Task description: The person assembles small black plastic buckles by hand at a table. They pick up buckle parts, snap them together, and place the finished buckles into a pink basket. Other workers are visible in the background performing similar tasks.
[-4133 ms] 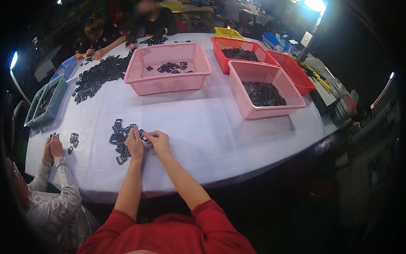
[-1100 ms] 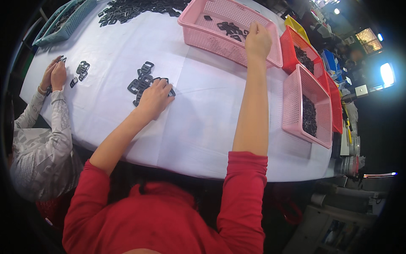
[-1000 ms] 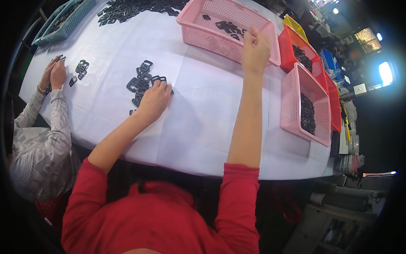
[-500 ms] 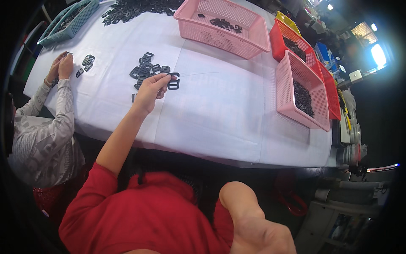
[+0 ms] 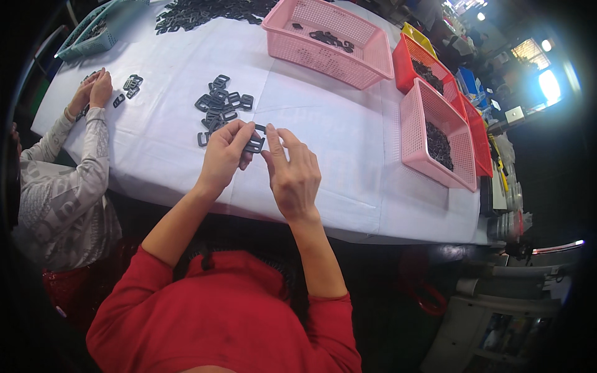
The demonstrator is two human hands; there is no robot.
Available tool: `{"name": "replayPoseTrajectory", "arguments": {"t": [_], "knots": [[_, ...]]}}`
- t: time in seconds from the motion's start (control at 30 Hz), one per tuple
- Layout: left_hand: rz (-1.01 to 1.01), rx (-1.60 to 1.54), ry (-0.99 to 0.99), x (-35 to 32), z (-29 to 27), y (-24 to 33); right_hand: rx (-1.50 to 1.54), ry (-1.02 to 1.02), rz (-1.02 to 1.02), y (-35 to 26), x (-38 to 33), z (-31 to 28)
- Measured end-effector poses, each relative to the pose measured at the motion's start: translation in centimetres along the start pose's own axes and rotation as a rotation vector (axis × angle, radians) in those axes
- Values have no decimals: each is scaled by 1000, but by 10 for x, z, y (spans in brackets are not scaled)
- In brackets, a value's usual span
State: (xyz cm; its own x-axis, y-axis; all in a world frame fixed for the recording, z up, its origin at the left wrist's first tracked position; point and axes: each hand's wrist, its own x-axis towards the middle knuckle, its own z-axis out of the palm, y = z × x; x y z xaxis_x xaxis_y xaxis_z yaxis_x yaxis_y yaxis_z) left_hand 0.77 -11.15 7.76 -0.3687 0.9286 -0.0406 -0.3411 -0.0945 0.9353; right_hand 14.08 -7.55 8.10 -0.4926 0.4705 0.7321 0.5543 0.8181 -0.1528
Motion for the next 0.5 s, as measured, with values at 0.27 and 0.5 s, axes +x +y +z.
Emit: {"name": "replayPoseTrajectory", "arguments": {"t": [0.27, 0.5], "knots": [[-72, -145, 80, 5, 0, -15, -43, 100, -79, 2, -6, 28], [-110, -86, 91, 44, 2, -42, -203, -88, 70, 22, -5, 54]]}}
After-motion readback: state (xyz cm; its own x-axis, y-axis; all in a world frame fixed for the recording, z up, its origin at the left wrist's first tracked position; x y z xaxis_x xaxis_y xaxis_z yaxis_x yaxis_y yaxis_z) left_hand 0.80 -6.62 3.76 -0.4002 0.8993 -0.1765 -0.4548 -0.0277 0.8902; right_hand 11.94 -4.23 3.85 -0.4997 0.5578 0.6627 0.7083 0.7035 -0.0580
